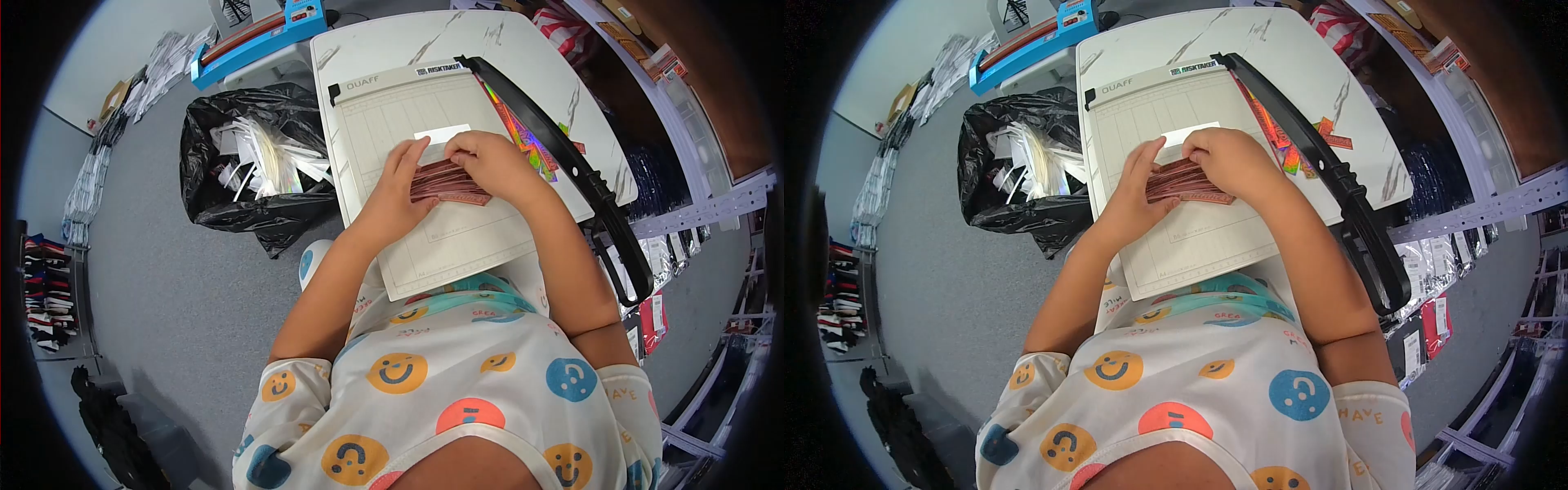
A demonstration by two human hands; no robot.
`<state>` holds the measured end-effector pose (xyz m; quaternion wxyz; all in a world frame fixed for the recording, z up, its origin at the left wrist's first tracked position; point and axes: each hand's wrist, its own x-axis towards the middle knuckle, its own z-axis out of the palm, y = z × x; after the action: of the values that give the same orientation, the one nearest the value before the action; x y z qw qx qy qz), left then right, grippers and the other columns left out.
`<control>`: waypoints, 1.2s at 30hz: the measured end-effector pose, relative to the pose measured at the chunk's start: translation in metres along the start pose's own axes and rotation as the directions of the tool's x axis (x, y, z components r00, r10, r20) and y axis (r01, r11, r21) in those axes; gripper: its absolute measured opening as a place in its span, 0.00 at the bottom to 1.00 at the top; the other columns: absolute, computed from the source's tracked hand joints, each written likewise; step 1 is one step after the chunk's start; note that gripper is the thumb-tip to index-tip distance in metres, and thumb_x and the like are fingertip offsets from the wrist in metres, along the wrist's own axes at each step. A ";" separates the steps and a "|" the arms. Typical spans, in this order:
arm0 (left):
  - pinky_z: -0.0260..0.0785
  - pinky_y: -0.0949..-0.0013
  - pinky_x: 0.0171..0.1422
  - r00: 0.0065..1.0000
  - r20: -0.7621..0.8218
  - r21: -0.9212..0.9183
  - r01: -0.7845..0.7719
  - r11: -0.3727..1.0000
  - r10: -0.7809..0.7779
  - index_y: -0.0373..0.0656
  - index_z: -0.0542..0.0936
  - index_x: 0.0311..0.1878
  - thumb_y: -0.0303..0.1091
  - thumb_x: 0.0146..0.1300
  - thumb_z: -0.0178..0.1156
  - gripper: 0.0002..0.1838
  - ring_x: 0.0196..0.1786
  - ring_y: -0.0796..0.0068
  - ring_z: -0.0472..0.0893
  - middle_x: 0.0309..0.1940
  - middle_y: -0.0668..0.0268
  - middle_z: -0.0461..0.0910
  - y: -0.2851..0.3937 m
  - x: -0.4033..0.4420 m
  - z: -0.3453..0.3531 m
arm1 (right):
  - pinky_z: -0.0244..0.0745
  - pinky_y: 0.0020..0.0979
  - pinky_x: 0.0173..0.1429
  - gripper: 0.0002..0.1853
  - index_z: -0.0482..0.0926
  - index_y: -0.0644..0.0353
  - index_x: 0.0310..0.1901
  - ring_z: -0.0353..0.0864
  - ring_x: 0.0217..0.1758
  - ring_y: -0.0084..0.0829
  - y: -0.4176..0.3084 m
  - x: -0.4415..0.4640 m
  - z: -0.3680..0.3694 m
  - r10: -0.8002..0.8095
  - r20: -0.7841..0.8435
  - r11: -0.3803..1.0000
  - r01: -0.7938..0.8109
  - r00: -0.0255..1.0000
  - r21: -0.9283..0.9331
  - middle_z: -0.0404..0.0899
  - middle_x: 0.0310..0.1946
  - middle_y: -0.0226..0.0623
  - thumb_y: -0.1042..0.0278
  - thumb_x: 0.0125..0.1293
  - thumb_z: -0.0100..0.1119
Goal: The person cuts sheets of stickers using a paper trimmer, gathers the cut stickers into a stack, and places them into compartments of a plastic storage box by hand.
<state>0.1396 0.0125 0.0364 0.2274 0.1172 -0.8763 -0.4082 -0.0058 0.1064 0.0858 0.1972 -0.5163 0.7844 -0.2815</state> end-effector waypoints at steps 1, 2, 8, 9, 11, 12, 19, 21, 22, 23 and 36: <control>0.65 0.68 0.52 0.999 0.027 0.019 -0.028 0.999 0.028 0.45 0.53 0.61 0.20 0.44 0.62 0.40 0.48 0.66 0.71 0.43 0.59 0.71 -0.001 0.001 0.000 | 0.68 0.32 0.42 0.06 0.76 0.59 0.34 0.75 0.35 0.38 -0.002 0.001 -0.003 0.027 0.063 0.999 -0.026 0.998 -0.021 0.76 0.30 0.39 0.70 0.55 0.51; 0.65 0.68 0.52 0.997 0.056 0.036 -0.057 0.998 0.055 0.44 0.54 0.61 0.20 0.44 0.62 0.39 0.48 0.66 0.71 0.43 0.58 0.71 -0.002 0.001 0.000 | 0.68 0.32 0.41 0.07 0.76 0.59 0.34 0.75 0.35 0.38 -0.002 0.001 -0.006 0.057 0.125 0.998 -0.052 0.990 -0.044 0.76 0.31 0.40 0.70 0.55 0.51; 0.65 0.67 0.52 0.998 0.069 -0.098 0.016 0.995 -0.009 0.41 0.53 0.61 0.18 0.43 0.61 0.41 0.47 0.64 0.73 0.44 0.57 0.71 -0.002 0.003 0.000 | 0.55 0.43 0.59 0.17 0.70 0.52 0.49 0.64 0.56 0.39 -0.007 -0.018 0.011 -0.452 -0.364 0.878 0.335 0.814 -0.342 0.71 0.48 0.38 0.60 0.58 0.47; 0.65 0.67 0.52 0.998 0.064 -0.093 0.009 0.996 -0.004 0.41 0.52 0.62 0.18 0.42 0.61 0.42 0.47 0.64 0.73 0.45 0.56 0.70 -0.003 0.004 0.000 | 0.51 0.46 0.60 0.20 0.68 0.51 0.52 0.61 0.58 0.41 -0.005 -0.025 0.020 -0.415 -0.276 0.873 0.294 0.867 -0.389 0.68 0.51 0.38 0.57 0.58 0.47; 0.65 0.67 0.52 0.998 0.061 -0.083 -0.006 0.997 0.011 0.40 0.51 0.62 0.18 0.41 0.61 0.43 0.47 0.63 0.73 0.45 0.55 0.70 -0.003 0.006 0.000 | 0.43 0.53 0.62 0.25 0.63 0.49 0.57 0.53 0.63 0.43 0.006 -0.036 0.041 -0.306 -0.106 0.845 0.218 0.946 -0.488 0.63 0.56 0.37 0.52 0.58 0.48; 0.65 0.67 0.53 0.998 0.060 -0.084 -0.016 0.996 0.021 0.40 0.51 0.62 0.18 0.41 0.62 0.44 0.47 0.63 0.73 0.45 0.55 0.69 -0.004 0.008 0.001 | 0.43 0.55 0.61 0.30 0.60 0.51 0.59 0.51 0.64 0.47 0.005 -0.037 0.039 -0.313 -0.086 0.824 0.226 0.946 -0.519 0.60 0.58 0.37 0.46 0.56 0.47; 0.64 0.67 0.54 0.997 0.053 -0.073 -0.045 0.996 0.049 0.43 0.49 0.63 0.20 0.40 0.62 0.46 0.48 0.61 0.71 0.45 0.56 0.68 -0.008 0.007 0.007 | 0.43 0.51 0.62 0.29 0.58 0.55 0.59 0.50 0.64 0.44 0.013 -0.042 0.038 -0.356 -0.193 0.849 0.230 0.914 -0.477 0.55 0.61 0.40 0.48 0.59 0.45; 0.63 0.66 0.54 0.998 0.046 -0.050 -0.029 0.998 0.031 0.44 0.49 0.64 0.21 0.41 0.62 0.45 0.49 0.61 0.70 0.44 0.56 0.68 -0.005 0.004 0.006 | 0.44 0.47 0.63 0.29 0.56 0.58 0.60 0.49 0.65 0.44 0.028 -0.044 0.027 -0.340 -0.408 0.918 0.204 0.847 -0.341 0.54 0.61 0.44 0.50 0.61 0.43; 0.62 0.66 0.54 0.998 0.053 -0.037 -0.022 0.999 0.024 0.44 0.49 0.64 0.21 0.41 0.62 0.45 0.49 0.60 0.70 0.44 0.56 0.68 -0.002 0.004 0.004 | 0.44 0.44 0.64 0.29 0.55 0.60 0.61 0.49 0.65 0.44 0.031 -0.046 0.026 -0.186 -0.469 0.979 0.202 0.864 -0.016 0.53 0.61 0.46 0.51 0.62 0.41; 0.62 0.65 0.54 0.998 0.062 -0.023 -0.019 1.000 0.020 0.44 0.49 0.64 0.22 0.41 0.62 0.45 0.48 0.60 0.70 0.44 0.57 0.68 -0.001 0.004 0.003 | 0.44 0.42 0.65 0.29 0.53 0.62 0.61 0.48 0.66 0.43 0.032 -0.048 0.023 -0.017 -0.477 0.932 0.186 0.879 0.311 0.52 0.61 0.48 0.52 0.64 0.40; 0.62 0.66 0.54 0.998 0.049 0.030 -0.030 0.999 0.028 0.47 0.54 0.62 0.21 0.40 0.59 0.42 0.49 0.59 0.68 0.45 0.56 0.65 -0.003 0.011 0.009 | 0.47 0.34 0.65 0.27 0.57 0.65 0.59 0.48 0.65 0.45 0.030 -0.034 0.050 -0.155 -0.247 0.988 0.148 0.956 -0.048 0.48 0.61 0.55 0.54 0.64 0.40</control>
<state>0.1256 0.0122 0.0329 0.2104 0.0980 -0.8892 -0.3943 0.0168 0.1351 0.0290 0.0670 -0.5382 0.7651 -0.3472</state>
